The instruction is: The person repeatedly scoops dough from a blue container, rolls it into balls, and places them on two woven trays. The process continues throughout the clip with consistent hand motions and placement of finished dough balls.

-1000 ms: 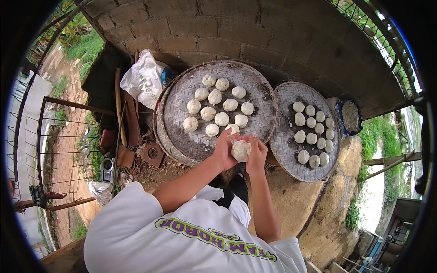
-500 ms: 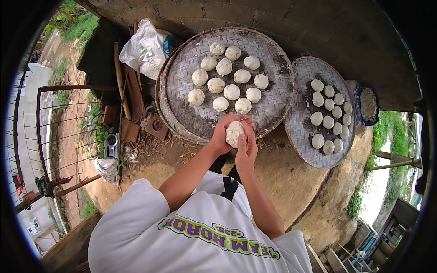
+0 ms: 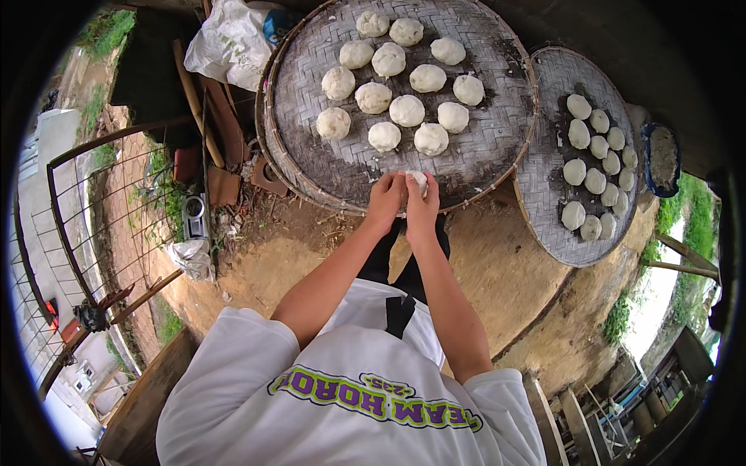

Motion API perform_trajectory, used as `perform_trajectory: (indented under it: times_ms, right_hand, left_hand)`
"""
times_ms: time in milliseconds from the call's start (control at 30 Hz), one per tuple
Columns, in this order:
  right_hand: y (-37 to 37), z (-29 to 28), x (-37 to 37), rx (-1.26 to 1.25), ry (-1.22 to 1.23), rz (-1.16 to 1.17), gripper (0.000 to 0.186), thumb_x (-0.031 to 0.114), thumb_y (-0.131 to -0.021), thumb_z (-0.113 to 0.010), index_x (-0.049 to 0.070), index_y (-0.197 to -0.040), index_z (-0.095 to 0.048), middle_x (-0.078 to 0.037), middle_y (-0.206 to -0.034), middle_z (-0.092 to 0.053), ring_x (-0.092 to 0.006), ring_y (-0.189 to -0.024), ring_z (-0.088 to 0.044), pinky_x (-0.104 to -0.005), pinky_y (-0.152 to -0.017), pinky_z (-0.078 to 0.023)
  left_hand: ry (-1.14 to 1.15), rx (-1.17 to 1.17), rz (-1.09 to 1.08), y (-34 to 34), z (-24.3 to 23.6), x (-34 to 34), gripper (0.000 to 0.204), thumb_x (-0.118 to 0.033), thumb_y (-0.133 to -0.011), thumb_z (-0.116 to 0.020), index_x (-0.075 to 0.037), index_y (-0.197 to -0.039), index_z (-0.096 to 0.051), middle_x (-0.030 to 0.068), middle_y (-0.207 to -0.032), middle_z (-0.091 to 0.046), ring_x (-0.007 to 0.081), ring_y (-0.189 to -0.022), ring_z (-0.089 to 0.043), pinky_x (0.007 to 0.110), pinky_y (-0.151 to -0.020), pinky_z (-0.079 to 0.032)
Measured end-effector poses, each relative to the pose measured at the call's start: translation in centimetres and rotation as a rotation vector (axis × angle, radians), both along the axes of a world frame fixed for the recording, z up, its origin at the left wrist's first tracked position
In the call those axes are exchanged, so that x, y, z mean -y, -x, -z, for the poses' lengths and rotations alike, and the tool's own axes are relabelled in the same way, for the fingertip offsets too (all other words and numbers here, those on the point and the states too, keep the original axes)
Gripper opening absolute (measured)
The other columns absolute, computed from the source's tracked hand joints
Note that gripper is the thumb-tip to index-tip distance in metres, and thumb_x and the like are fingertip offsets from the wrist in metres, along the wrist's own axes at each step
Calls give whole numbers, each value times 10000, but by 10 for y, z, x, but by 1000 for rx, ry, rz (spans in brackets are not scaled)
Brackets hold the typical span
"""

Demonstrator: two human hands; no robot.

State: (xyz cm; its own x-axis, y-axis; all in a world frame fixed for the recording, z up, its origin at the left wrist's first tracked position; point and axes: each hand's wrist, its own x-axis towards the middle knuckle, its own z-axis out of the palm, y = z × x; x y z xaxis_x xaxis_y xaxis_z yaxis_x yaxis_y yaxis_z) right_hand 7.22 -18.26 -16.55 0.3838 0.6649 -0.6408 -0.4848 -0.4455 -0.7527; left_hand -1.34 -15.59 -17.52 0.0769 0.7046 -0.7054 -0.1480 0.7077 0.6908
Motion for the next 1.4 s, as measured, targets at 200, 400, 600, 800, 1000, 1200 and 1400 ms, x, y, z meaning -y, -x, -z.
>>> perform_trajectory:
  times_ms: [200, 400, 600, 800, 1000, 1200, 1400]
  right_hand:
    - [-12, 23, -28, 278, 85, -31, 652, 217, -938, -734, -48, -1460, -446, -175, -1346, -546, -236, -1210, -569, -358, -987, -490]
    - [-15, 37, -24, 601, -28, -188, 665, 238, -918, -759, -32, -1444, -455, -201, -1364, -542, -300, -1205, -570, -401, -1010, -473]
    - [-9, 50, -15, 1208, -125, -403, 746, 206, -839, -787, -3, -1453, -417, -254, -1435, -476, -457, -1295, -433, -582, -1036, -388]
    - [-9, 51, -19, 1148, -48, -457, 832, 190, -804, -831, 18, -1487, -386, -240, -1428, -449, -439, -1291, -416, -555, -1064, -387]
    - [-9, 57, -23, 1168, -132, -453, 836, 140, -773, -846, 23, -1468, -396, -236, -1414, -460, -440, -1272, -426, -549, -1053, -395]
    - [-9, 60, -20, 1205, -190, -439, 800, 111, -765, -849, 27, -1436, -421, -231, -1389, -476, -436, -1258, -442, -538, -1042, -399]
    - [-14, 61, -19, 1183, -211, -440, 791, 122, -772, -848, 51, -1438, -426, -203, -1388, -491, -424, -1256, -455, -541, -1044, -391]
  left_hand:
    - [34, 0, 180, -5, 33, -36, 427, -415, -1085, -499, -49, -1258, -632, 32, -1101, -639, 121, -987, -588, 313, -871, -484]
    - [-187, -382, 380, 20, 7, -49, 368, -361, -1015, -584, -12, -1117, -636, 108, -992, -655, 211, -936, -620, 373, -890, -489]
    - [-903, -1003, 536, 30, 12, -95, 573, -232, -817, -776, -35, -1297, -535, 183, -1294, -549, 380, -1206, -537, 467, -1017, -468]
    - [-819, -1041, 733, 21, 40, -106, 747, -217, -758, -849, -40, -1385, -485, 171, -1381, -503, 394, -1270, -490, 485, -1062, -447]
    - [-856, -994, 681, 26, 54, -106, 757, -189, -687, -882, -87, -1354, -540, 159, -1327, -538, 388, -1245, -494, 486, -1052, -452]
    - [-945, -882, 566, 35, 48, -94, 722, -128, -646, -882, -78, -1296, -573, 152, -1232, -557, 394, -1151, -519, 470, -1005, -479]
    - [-888, -886, 684, 42, 41, -71, 736, -136, -640, -886, -97, -1304, -569, 141, -1255, -538, 374, -1175, -515, 478, -988, -479]
